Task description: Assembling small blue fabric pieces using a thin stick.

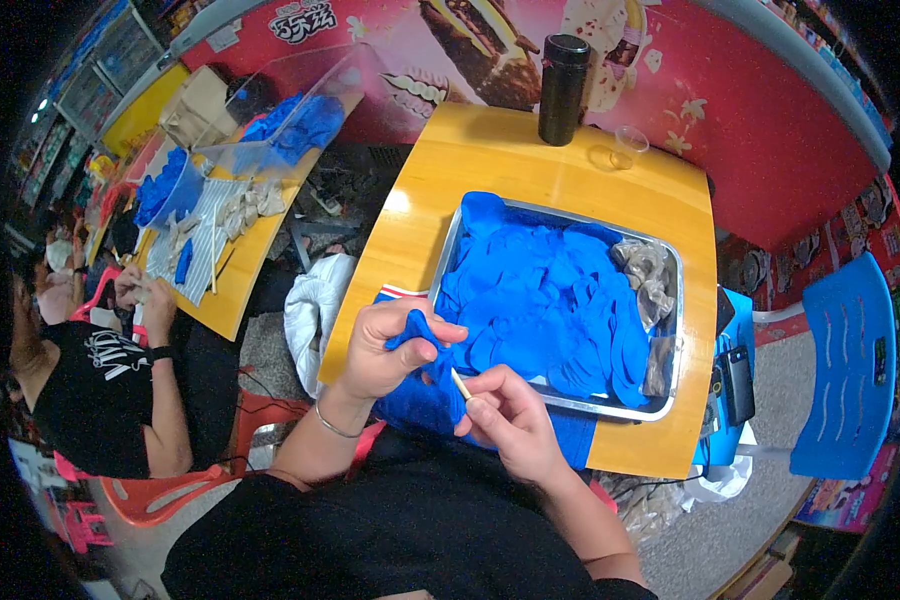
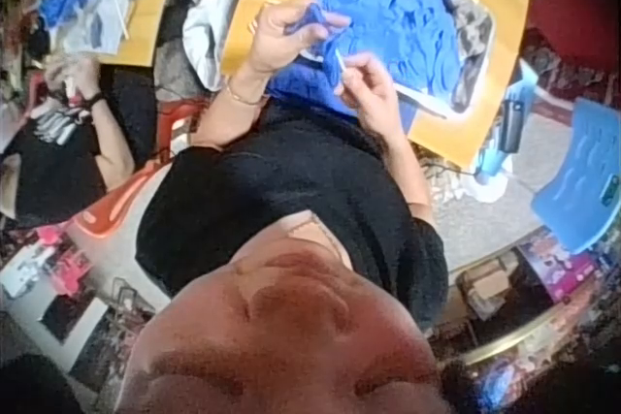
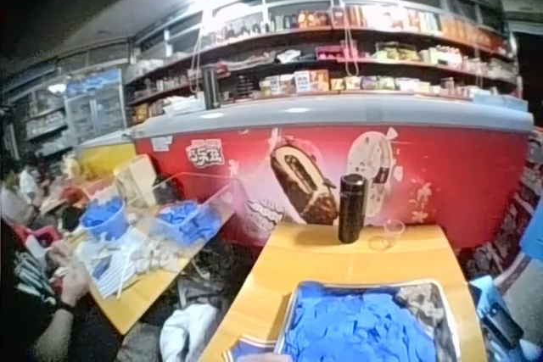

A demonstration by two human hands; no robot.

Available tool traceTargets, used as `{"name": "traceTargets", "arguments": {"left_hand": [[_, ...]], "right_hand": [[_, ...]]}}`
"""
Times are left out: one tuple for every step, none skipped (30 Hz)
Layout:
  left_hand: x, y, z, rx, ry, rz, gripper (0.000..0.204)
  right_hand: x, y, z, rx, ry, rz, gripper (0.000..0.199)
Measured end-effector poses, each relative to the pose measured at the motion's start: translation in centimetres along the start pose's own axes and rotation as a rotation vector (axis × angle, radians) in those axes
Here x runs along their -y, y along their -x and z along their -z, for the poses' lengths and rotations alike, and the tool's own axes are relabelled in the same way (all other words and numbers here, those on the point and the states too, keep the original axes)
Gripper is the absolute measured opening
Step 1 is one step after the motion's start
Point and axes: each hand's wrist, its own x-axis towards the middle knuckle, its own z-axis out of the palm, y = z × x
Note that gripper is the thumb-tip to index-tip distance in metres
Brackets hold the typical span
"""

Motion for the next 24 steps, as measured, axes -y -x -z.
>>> {"name": "traceTargets", "arguments": {"left_hand": [[-0.1,0.0,0.1,0.011,-0.019,0.007,0.028],[-0.1,0.0,0.2,0.019,-0.041,0.015,0.029],[0.0,0.0,0.4,0.019,-0.042,0.015,0.029],[0.4,0.0,0.6,0.003,-0.169,-0.071,0.032],[0.6,0.0,0.7,-0.015,-0.295,-0.156,0.035],[0.7,0.1,0.7,-0.016,-0.296,-0.157,0.035],[0.7,0.2,0.6,-0.038,-0.292,-0.157,0.037],[0.8,0.3,0.4,-0.058,-0.288,-0.156,0.039],[0.8,0.2,0.2,-0.059,-0.287,-0.157,0.039],[0.8,0.1,-0.1,-0.082,-0.258,-0.152,0.039],[0.7,0.1,-0.3,-0.102,-0.23,-0.147,0.038],[0.6,0.0,-0.3,-0.101,-0.23,-0.147,0.038],[0.5,-0.1,-0.2,-0.099,-0.308,-0.179,0.038],[0.4,-0.2,-0.1,-0.096,-0.383,-0.212,0.038],[0.5,-0.2,-0.1,-0.095,-0.383,-0.213,0.038],[0.5,-0.1,-0.1,-0.108,-0.397,-0.233,0.038],[0.6,-0.1,0.0,-0.122,-0.412,-0.253,0.038],[0.6,-0.1,0.0,-0.123,-0.413,-0.253,0.038],[0.6,-0.2,0.1,-0.13,-0.419,-0.26,0.039],[0.6,-0.1,0.1,-0.137,-0.425,-0.265,0.039],[0.6,-0.1,0.0,-0.139,-0.425,-0.265,0.039],[0.5,0.0,-0.1,-0.151,-0.423,-0.266,0.039],[0.5,-0.1,-0.1,-0.159,-0.418,-0.268,0.039],[0.5,-0.1,-0.1,-0.157,-0.417,-0.27,0.039]], "right_hand": [[0.0,0.0,0.0,0.007,-0.078,-0.011,0.011],[-0.1,-0.3,-0.1,0.008,-0.079,-0.011,0.011],[-0.4,-0.6,-0.3,-0.13,0.273,0.253,0.011],[-0.5,-0.9,-0.4,-0.268,0.626,0.516,0.012],[-0.2,-1.0,-0.1,-0.321,0.865,0.603,0.016],[-0.1,-1.1,0.1,-0.319,0.865,0.603,0.016],[-0.2,-1.2,0.3,-0.327,0.957,0.712,0.018],[-0.2,-1.3,0.4,-0.335,1.05,0.821,0.02],[-0.2,-1.2,0.3,-0.335,1.05,0.821,0.02],[-0.1,-1.0,0.0,-0.359,0.997,0.755,0.018],[-0.2,-0.8,-0.3,-0.385,0.943,0.69,0.017],[-0.4,-0.6,-0.4,-0.385,0.943,0.691,0.017],[-0.7,-0.3,-0.6,-0.369,0.845,0.603,0.015],[-0.8,-0.2,-0.6,-0.352,0.749,0.515,0.013],[-0.6,0.0,-0.8,-0.353,0.75,0.516,0.013],[-0.1,0.2,-1.1,-0.265,0.611,0.375,0.011],[0.2,0.4,-1.3,-0.176,0.47,0.234,0.011],[0.5,0.5,-1.3,-0.175,0.47,0.235,0.011],[0.9,0.6,-1.1,-0.103,0.4,0.162,0.011],[1.2,0.7,-1.0,-0.031,0.329,0.088,0.012],[1.4,0.8,-1.0,-0.03,0.329,0.087,0.012],[1.5,0.8,-1.1,0.011,0.202,0.008,0.011],[1.6,0.8,-1.1,0.049,0.075,-0.068,0.011],[1.5,0.8,-1.1,0.048,0.076,-0.065,0.011]]}}
